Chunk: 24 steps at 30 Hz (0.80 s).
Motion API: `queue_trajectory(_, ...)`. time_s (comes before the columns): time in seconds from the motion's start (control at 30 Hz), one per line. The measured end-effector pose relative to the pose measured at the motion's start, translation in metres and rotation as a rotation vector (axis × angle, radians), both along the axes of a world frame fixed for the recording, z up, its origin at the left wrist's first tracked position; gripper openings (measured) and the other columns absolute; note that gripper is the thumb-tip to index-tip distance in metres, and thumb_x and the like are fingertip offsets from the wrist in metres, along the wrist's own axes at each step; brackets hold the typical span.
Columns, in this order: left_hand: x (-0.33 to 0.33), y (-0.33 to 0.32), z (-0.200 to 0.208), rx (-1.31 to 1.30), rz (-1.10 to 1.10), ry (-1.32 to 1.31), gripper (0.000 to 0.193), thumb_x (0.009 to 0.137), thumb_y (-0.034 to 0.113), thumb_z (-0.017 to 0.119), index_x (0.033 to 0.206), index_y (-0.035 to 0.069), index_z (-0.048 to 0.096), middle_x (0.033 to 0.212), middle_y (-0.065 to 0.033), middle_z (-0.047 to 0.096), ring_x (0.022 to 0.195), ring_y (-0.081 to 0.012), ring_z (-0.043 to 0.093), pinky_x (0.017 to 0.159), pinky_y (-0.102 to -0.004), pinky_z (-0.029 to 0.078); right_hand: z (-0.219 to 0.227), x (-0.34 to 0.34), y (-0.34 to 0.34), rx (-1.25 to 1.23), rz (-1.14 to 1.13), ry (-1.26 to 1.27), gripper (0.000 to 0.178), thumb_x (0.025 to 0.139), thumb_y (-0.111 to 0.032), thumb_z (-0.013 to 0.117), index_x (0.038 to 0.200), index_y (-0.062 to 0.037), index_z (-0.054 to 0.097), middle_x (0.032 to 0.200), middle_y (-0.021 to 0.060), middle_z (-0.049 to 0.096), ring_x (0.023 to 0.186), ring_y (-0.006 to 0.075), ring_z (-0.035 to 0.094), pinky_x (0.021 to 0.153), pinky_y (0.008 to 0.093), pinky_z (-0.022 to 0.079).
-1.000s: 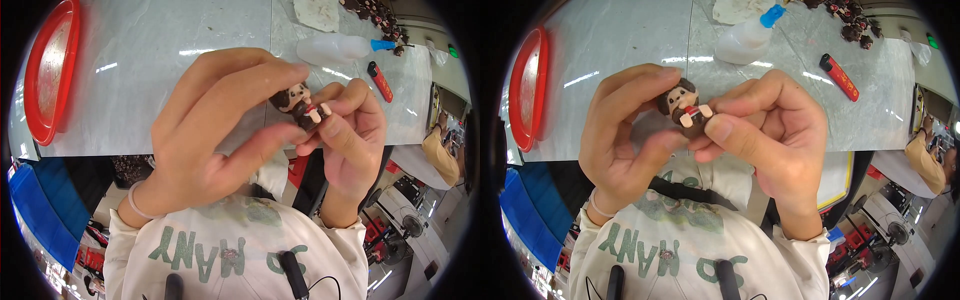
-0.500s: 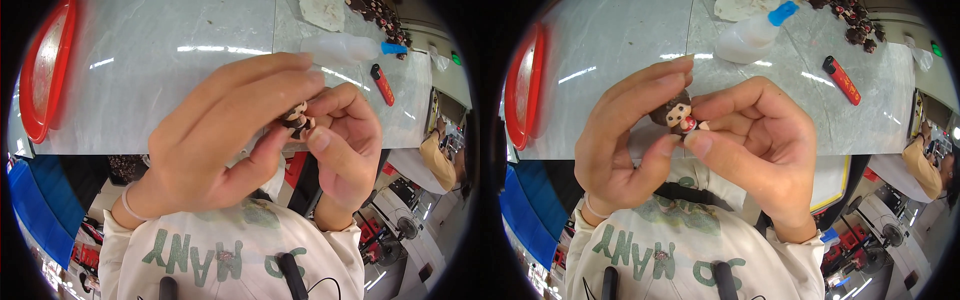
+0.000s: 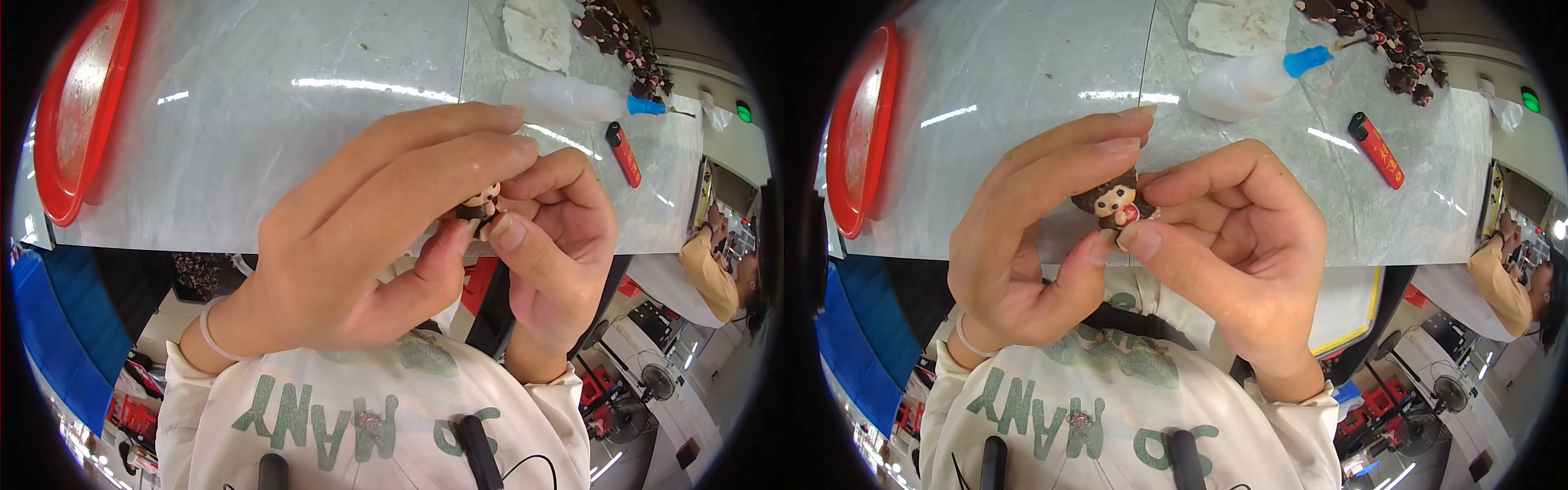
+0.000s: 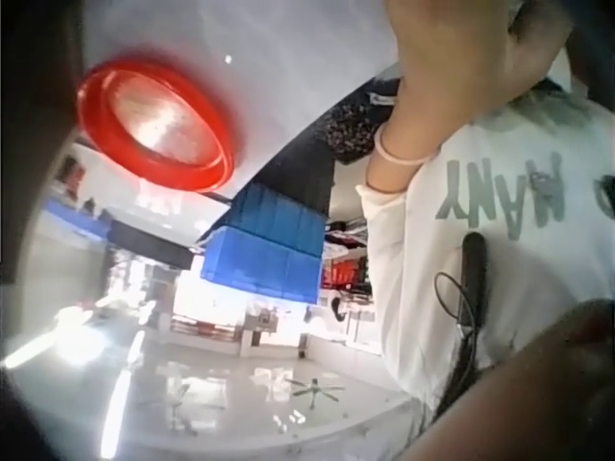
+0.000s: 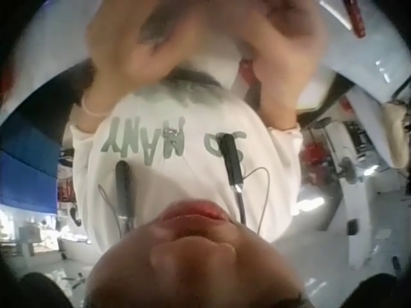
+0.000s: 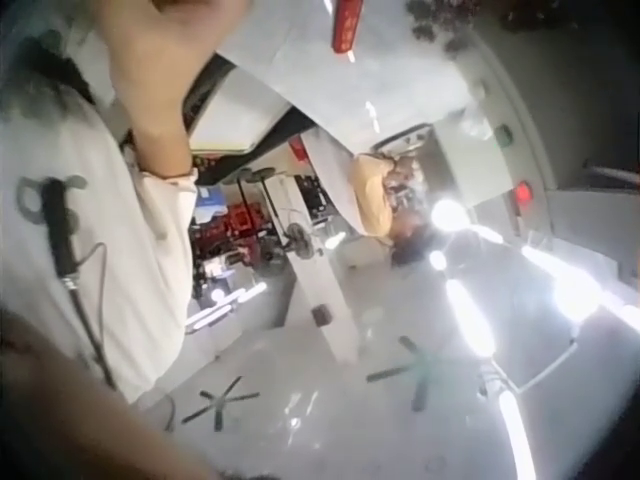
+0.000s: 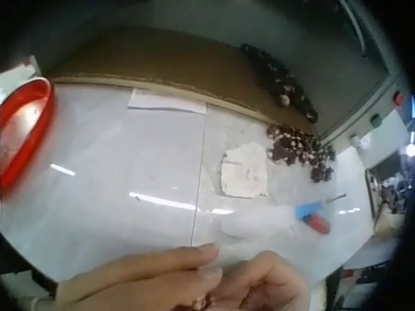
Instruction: Applying adhesive and assembling small plastic character figurines at a manufacturing workstation.
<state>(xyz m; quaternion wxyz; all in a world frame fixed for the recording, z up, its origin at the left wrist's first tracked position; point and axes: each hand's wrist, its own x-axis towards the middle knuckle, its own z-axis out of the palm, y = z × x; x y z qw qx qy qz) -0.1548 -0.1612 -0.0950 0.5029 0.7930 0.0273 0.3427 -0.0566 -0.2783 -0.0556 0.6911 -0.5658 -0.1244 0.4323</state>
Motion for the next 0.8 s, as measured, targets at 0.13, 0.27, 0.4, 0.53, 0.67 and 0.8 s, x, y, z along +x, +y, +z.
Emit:
queue_trajectory(0.13, -0.005, 0.001, 0.0, 0.012, -0.016, 0.005, 0.038, 0.07, -0.004, 0.05, 0.108, -0.006, 0.051, 0.108, -0.0222, 0.054, 0.095, -0.0261, 0.057, 0.076, -0.0291, 0.049, 0.001, 0.001, -0.001, 0.02, 0.053, -0.012, 0.022, 0.071, 0.001, 0.059, 0.088, 0.0035, 0.044, 0.085, 0.0129, 0.058, 0.073, 0.0134, 0.057, 0.066, 0.0228, 0.045)
queue_trajectory(0.27, -0.004, -0.001, 0.0, -0.046, -0.027, 0.0, 0.04, 0.072, -0.004, 0.05, 0.111, -0.006, 0.048, 0.114, -0.0236, 0.05, 0.097, -0.0277, 0.056, 0.078, -0.0305, 0.049, 0.004, 0.005, -0.003, 0.006, 0.075, 0.053, 0.019, 0.074, -0.002, 0.055, 0.089, 0.0033, 0.044, 0.085, 0.0134, 0.058, 0.075, 0.0154, 0.058, 0.067, 0.0241, 0.045)
queue_trajectory(0.4, -0.006, 0.001, -0.002, -0.098, -0.061, -0.001, 0.041, 0.073, -0.004, 0.049, 0.114, -0.006, 0.045, 0.119, -0.0255, 0.043, 0.099, -0.0304, 0.056, 0.081, -0.0326, 0.049, 0.003, 0.006, -0.001, -0.007, 0.097, 0.056, 0.017, 0.076, -0.004, 0.053, 0.088, 0.0022, 0.043, 0.085, 0.0136, 0.058, 0.075, 0.0163, 0.058, 0.067, 0.0252, 0.046)
queue_trajectory(0.53, -0.007, 0.001, -0.002, -0.132, -0.065, -0.02, 0.04, 0.073, -0.004, 0.049, 0.113, -0.006, 0.045, 0.12, -0.0259, 0.041, 0.1, -0.0317, 0.055, 0.082, -0.0334, 0.048, 0.0, 0.008, -0.001, 0.046, 0.127, 0.058, 0.016, 0.076, -0.004, 0.052, 0.088, 0.0018, 0.043, 0.084, 0.0134, 0.058, 0.075, 0.0164, 0.058, 0.068, 0.0256, 0.046)
queue_trajectory(0.67, -0.004, 0.003, -0.003, -0.034, -0.037, -0.079, 0.04, 0.073, -0.005, 0.048, 0.113, -0.005, 0.046, 0.118, -0.0246, 0.044, 0.099, -0.03, 0.055, 0.08, -0.0323, 0.049, 0.001, 0.001, 0.001, 0.051, 0.057, -0.004, 0.017, 0.075, -0.003, 0.054, 0.088, 0.0024, 0.044, 0.084, 0.0124, 0.057, 0.073, 0.0148, 0.057, 0.066, 0.0242, 0.045)
queue_trajectory(0.8, -0.008, 0.0, 0.004, -0.048, -0.035, 0.0, 0.042, 0.071, 0.005, 0.063, 0.11, -0.003, 0.05, 0.113, -0.021, 0.05, 0.096, -0.0265, 0.057, 0.075, -0.0291, 0.049, -0.002, -0.006, 0.002, 0.109, -0.025, -0.183, 0.022, 0.073, -0.001, 0.06, 0.089, 0.0037, 0.046, 0.085, 0.0125, 0.057, 0.068, 0.0115, 0.054, 0.063, 0.0209, 0.043)
